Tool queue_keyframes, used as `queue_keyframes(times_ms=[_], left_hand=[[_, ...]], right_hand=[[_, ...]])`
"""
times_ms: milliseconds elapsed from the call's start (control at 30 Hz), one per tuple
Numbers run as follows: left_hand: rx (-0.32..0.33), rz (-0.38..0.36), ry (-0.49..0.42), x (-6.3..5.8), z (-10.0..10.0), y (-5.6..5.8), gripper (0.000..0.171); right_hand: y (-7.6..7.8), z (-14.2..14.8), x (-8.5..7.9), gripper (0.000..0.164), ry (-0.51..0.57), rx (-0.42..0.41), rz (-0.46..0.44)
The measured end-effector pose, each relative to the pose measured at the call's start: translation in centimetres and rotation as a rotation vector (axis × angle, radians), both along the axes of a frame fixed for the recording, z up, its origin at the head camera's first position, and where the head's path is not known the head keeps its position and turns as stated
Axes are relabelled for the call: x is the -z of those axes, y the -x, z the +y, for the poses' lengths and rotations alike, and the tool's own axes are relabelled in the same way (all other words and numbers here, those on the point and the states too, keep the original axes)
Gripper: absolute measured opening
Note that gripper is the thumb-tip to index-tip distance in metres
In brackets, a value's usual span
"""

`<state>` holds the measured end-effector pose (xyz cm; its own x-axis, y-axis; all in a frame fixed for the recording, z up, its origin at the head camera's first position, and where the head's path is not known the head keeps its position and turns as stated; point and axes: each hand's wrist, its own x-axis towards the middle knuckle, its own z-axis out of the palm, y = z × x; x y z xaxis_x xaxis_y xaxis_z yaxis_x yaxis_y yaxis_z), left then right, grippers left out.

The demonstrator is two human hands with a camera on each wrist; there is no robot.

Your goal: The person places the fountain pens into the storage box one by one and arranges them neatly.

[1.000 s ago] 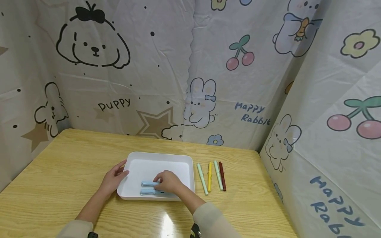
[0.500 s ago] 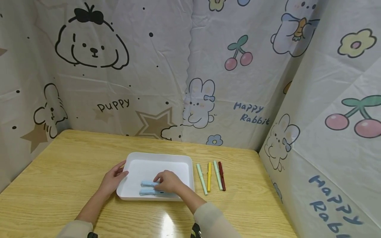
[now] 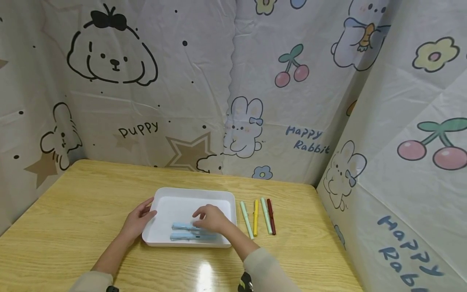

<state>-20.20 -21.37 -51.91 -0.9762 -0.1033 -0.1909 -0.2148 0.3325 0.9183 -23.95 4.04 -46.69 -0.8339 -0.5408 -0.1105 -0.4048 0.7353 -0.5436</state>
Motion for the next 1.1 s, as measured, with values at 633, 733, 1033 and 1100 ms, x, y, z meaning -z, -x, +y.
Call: queue_keyframes(times_ms=[633,733,1033,1100], left_hand=[[0.002,0.016,0.002,0.4,-0.1,0.1,0.059],[-0.001,0.017,0.004,0.4,-0.1,0.1,0.059],[-0.005,0.018,0.005,0.2,0.0,0.1,0.059],[-0.007,0.015,0.006,0.2,0.0,0.1,0.058]], right_hand=[[0.9,2.3,-2.0,0.027,0.134,0.062,0.022],[1.1,2.8,-2.3,0.027,0.151,0.073,0.02],[1.8,4.5,-2.7,0.029,0.159,0.15,-0.016],[1.9,4.9,-2.7,0.03,0.167,0.161,-0.014]])
